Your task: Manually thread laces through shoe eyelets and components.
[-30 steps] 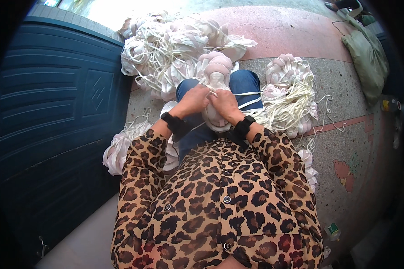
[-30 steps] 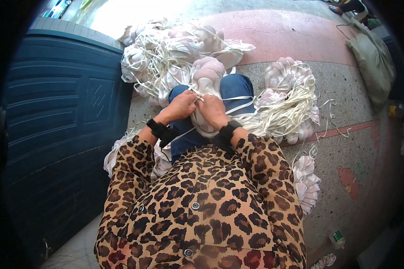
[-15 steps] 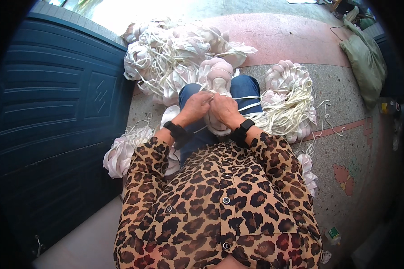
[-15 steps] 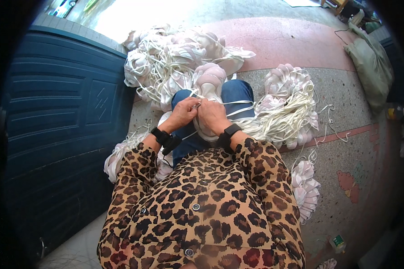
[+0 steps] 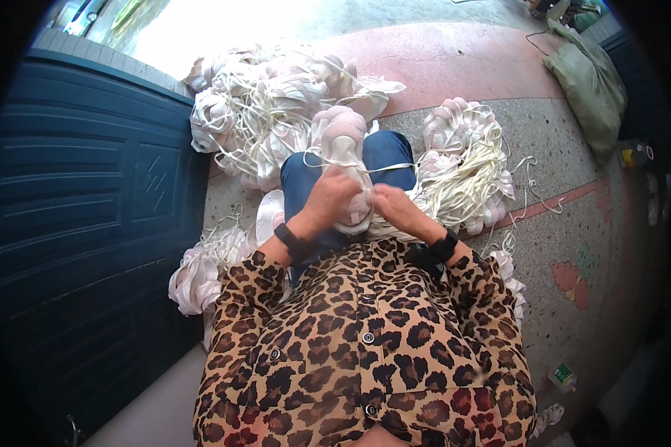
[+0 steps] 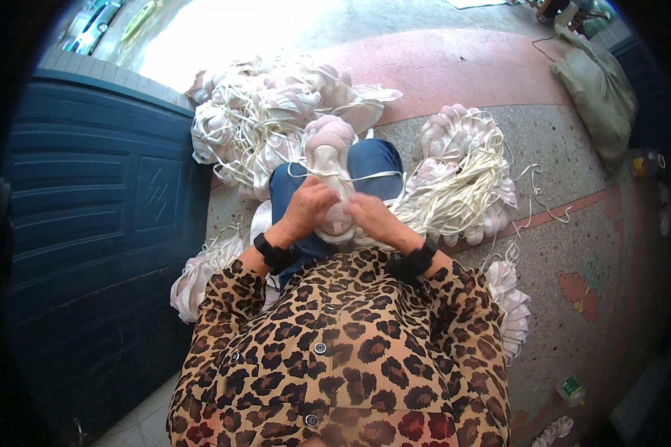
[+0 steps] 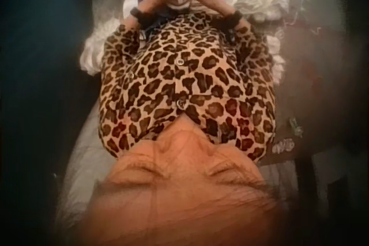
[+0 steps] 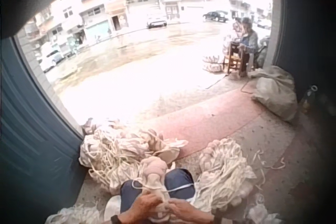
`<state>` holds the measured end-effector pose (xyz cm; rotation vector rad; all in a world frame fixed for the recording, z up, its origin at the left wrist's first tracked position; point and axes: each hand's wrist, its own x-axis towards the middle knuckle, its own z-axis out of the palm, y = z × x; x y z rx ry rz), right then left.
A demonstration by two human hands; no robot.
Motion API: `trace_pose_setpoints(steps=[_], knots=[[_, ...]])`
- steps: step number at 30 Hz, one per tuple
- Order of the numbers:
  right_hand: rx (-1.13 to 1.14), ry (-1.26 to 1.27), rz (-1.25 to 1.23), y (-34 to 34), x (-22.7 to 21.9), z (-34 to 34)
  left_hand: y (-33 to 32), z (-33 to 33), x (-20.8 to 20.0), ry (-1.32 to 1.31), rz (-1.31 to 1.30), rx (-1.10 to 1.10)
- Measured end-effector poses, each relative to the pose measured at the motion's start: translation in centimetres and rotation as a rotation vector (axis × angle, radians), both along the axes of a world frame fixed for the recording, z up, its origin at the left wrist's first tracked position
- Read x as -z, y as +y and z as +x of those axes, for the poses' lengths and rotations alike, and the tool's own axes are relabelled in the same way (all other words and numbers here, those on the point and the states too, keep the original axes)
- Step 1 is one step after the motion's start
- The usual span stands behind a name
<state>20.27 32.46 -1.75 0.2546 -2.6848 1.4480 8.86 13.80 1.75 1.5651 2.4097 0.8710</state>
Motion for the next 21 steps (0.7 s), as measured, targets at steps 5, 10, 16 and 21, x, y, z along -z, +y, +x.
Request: trace_pose_setpoints(steps=[5, 10, 16, 21], knots=[[0.403, -0.698, -0.988, 3.7, -3.0, -2.9, 1.8, 1.0, -8.1, -0.503, 0.189, 0.118], [0.311, -0.45, -0.994, 1.8, -4.2, -4.0, 0.1, -1.6, -6.0, -0.963, 0.236, -0.426], [0.252, -0.356, -0.965, -1.8, -3.0, -4.2, 0.5, 0.1, -3.2, -0.825, 0.148, -0.559], [0.277, -0.326, -1.019, -3.0, -3.9, -4.2, 0.3, 1.2, -3.0, -0.864, 0.192, -0.547]])
